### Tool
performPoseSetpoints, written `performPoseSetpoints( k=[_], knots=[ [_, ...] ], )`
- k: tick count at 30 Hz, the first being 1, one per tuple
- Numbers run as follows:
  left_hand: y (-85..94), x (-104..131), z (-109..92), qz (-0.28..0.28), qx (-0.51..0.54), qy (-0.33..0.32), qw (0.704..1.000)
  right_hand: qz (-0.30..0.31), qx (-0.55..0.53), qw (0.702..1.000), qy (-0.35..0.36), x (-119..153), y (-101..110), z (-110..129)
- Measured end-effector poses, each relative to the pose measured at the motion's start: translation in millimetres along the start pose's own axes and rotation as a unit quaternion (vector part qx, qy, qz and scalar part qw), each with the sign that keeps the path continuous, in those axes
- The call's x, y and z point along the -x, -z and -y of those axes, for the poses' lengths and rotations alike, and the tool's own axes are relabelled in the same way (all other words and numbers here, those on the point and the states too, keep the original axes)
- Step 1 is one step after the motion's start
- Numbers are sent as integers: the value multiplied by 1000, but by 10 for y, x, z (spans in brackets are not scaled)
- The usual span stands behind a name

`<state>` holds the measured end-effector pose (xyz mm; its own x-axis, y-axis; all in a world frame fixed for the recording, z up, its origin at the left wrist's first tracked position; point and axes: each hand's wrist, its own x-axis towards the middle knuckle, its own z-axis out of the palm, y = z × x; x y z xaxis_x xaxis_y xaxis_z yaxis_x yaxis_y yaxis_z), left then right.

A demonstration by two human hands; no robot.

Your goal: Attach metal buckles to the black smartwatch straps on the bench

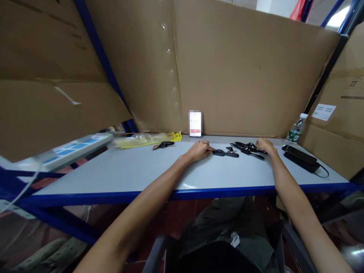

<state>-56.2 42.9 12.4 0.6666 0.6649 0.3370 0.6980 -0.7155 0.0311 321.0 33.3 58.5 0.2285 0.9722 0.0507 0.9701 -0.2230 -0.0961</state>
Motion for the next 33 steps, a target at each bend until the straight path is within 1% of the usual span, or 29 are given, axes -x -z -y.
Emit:
performPoseSetpoints(
  k=[2, 5, 8, 10, 13, 17, 21, 23, 25, 27, 28, 29, 31, 33],
  knots=[
    [51, 43, 105, 9, -27, 32, 999, 8, -1, 1000, -4, -26, -29, -5],
    [85, 110, 272, 10, -38, 89, 995, 18, 5, 1000, -19, -69, -25, -41],
    [71, 159, 399, 2, -44, 130, 990, 41, -10, 999, -15, -112, 0, -124],
    [47, 171, 436, 0, -53, 143, 988, 45, -39, 998, -4, -134, 9, -178],
    [17, 162, 412, -6, -52, 157, 986, 42, -74, 996, 6, -148, 9, -204],
    [2, 122, 302, -8, -49, 167, 985, 36, -54, 998, 1, -133, 15, -137],
    [-14, 64, 214, -4, -45, 173, 984, -11, -44, 999, -6, -116, 61, -60],
    [-23, 32, 185, -17, -31, 181, 983, -44, -58, 997, -2, -111, 92, -30],
    [-25, 5, 156, -43, -9, 189, 981, -76, -85, 993, 29, -99, 117, 12],
    [-13, -11, 120, -76, 11, 191, 979, -79, -135, 984, 90, -68, 128, 82],
    [-3, -15, 99, -94, 20, 190, 977, -59, -170, 975, 131, -42, 126, 131],
    [9, -17, 74, -110, 28, 188, 975, -26, -205, 962, 176, -9, 119, 188],
    [35, -13, 17, -145, 45, 184, 971, 67, -262, 927, 259, 75, 89, 323],
    [56, -4, -56, -172, 61, 167, 969, 157, -289, 890, 314, 167, 42, 469]
  ],
)
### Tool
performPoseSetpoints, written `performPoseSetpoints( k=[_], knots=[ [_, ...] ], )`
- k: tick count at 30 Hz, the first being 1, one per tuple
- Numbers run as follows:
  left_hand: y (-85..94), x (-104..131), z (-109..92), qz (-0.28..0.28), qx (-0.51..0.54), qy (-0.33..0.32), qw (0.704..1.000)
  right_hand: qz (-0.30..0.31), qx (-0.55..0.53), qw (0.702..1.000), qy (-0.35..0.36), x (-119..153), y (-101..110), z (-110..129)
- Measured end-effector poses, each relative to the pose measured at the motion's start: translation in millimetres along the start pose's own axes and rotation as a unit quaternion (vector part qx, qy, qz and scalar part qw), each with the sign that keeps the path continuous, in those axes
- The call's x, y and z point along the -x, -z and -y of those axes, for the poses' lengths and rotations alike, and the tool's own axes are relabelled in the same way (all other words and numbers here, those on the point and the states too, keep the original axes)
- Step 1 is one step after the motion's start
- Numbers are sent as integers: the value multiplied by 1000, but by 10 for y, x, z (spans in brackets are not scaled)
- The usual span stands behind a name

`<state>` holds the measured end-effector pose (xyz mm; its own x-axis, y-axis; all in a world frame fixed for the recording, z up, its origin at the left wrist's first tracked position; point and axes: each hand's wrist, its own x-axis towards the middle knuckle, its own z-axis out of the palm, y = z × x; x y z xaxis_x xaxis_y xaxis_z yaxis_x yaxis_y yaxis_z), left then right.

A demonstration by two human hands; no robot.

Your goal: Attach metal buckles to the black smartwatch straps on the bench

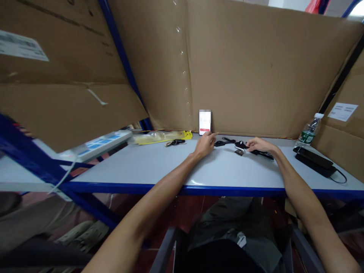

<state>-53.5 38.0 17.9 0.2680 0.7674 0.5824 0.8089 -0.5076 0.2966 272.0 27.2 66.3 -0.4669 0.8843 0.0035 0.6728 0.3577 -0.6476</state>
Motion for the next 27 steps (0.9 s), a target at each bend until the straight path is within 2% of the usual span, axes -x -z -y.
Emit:
performPoseSetpoints(
  k=[2, 5, 7, 10, 15, 20, 27],
  knots=[
    [10, 37, -89, -2, 17, -38, 999, 64, -27, 997, 16, -34, -138, 89],
    [15, 106, -263, 33, 27, -119, 992, 120, -28, 992, 28, -85, -293, 165],
    [19, 147, -388, 68, 22, -177, 982, 133, -20, 990, 32, -111, -350, 184],
    [36, 188, -532, 125, -6, -243, 962, 120, -10, 992, 43, -130, -375, 190],
    [79, 197, -572, 170, -23, -243, 955, 93, 29, 994, 58, -139, -358, 191],
    [104, 177, -537, 183, -42, -237, 953, 65, 45, 995, 58, -154, -376, 186],
    [130, 170, -563, 186, -82, -251, 946, 65, 62, 995, 38, -142, -376, 181]
  ],
)
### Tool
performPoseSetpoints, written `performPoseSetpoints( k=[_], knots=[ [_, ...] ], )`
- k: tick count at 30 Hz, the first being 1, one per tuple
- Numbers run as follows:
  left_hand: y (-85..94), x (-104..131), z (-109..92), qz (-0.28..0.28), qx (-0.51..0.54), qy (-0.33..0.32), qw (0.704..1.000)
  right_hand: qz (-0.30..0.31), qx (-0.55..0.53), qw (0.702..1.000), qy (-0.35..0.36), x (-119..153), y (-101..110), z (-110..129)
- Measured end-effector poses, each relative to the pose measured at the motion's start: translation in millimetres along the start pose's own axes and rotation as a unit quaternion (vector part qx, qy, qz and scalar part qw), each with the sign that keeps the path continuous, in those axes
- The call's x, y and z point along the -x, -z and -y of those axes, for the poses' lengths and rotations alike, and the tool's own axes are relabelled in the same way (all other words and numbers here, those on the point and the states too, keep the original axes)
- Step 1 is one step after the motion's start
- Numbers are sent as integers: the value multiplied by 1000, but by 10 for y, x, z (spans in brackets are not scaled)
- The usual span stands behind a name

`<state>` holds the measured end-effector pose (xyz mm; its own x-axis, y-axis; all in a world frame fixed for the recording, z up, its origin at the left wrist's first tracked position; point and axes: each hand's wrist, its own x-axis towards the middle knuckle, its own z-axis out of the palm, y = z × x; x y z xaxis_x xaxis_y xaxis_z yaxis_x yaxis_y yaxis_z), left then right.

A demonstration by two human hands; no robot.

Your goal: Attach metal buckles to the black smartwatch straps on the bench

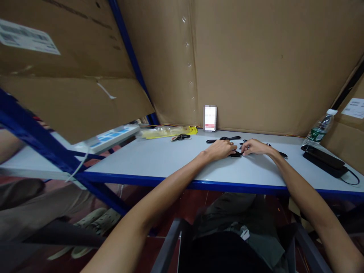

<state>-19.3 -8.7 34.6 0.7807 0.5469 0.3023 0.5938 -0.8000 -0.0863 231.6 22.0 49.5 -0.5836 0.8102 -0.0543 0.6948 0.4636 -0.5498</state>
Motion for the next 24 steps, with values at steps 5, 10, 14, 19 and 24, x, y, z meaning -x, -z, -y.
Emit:
performPoseSetpoints(
  k=[5, 10, 14, 19, 24],
  knots=[
    [46, -10, -34, 31, -92, -13, 995, -3, 16, 1000, 14, -1, -9, 14],
    [75, -10, -46, 47, -121, -25, 991, -9, 20, 999, 33, -39, -36, -6],
    [68, -12, -95, 52, -69, 16, 996, 7, 13, 999, 36, -28, -62, 38],
    [44, -94, -243, 36, 38, 216, 975, 54, -27, 998, 2, 20, -141, 196],
    [29, -148, -178, 20, 87, 300, 950, 42, -36, 998, 8, -10, -205, 251]
  ],
)
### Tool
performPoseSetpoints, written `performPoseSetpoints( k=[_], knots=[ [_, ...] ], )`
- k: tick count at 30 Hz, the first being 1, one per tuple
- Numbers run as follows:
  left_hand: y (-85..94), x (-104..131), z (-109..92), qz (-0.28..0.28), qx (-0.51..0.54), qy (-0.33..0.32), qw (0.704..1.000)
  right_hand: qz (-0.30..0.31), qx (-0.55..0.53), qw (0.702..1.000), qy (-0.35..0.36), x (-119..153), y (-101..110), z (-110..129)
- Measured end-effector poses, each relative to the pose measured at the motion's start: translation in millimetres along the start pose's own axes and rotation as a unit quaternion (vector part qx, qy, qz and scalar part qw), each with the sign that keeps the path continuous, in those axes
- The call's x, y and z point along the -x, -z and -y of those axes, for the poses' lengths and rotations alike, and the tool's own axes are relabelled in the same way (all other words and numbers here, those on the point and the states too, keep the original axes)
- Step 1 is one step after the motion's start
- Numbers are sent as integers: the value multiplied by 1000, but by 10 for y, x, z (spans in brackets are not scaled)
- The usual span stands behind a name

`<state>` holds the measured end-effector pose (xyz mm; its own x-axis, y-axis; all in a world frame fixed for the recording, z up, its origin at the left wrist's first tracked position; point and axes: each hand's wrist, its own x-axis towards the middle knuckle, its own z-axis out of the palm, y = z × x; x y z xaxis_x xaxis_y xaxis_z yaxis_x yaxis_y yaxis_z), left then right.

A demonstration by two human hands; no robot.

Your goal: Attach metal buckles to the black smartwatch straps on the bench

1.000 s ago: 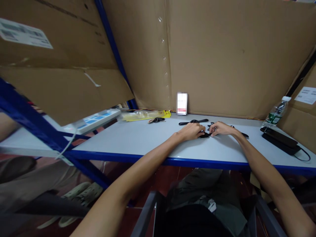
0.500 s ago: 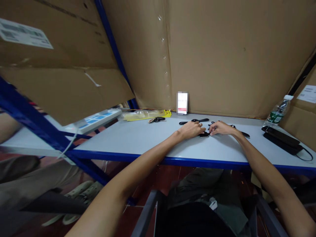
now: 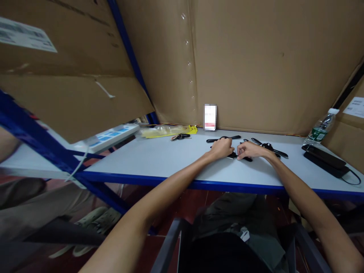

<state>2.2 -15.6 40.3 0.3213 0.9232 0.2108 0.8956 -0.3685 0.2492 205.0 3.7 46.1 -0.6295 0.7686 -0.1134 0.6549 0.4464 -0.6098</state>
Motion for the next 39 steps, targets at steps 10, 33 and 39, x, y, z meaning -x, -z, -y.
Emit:
performPoseSetpoints(
  k=[10, 33, 39],
  knots=[
    [-25, -81, 248, 67, 72, -127, 987, 0, -15, 1000, 1, -27, 21, -109],
    [-196, -218, 417, 73, 196, -178, 961, 11, -39, 999, 14, -58, 29, -156],
    [-95, -224, 478, 178, 279, -180, 926, 4, -38, 999, 21, -73, 22, -168]
  ],
)
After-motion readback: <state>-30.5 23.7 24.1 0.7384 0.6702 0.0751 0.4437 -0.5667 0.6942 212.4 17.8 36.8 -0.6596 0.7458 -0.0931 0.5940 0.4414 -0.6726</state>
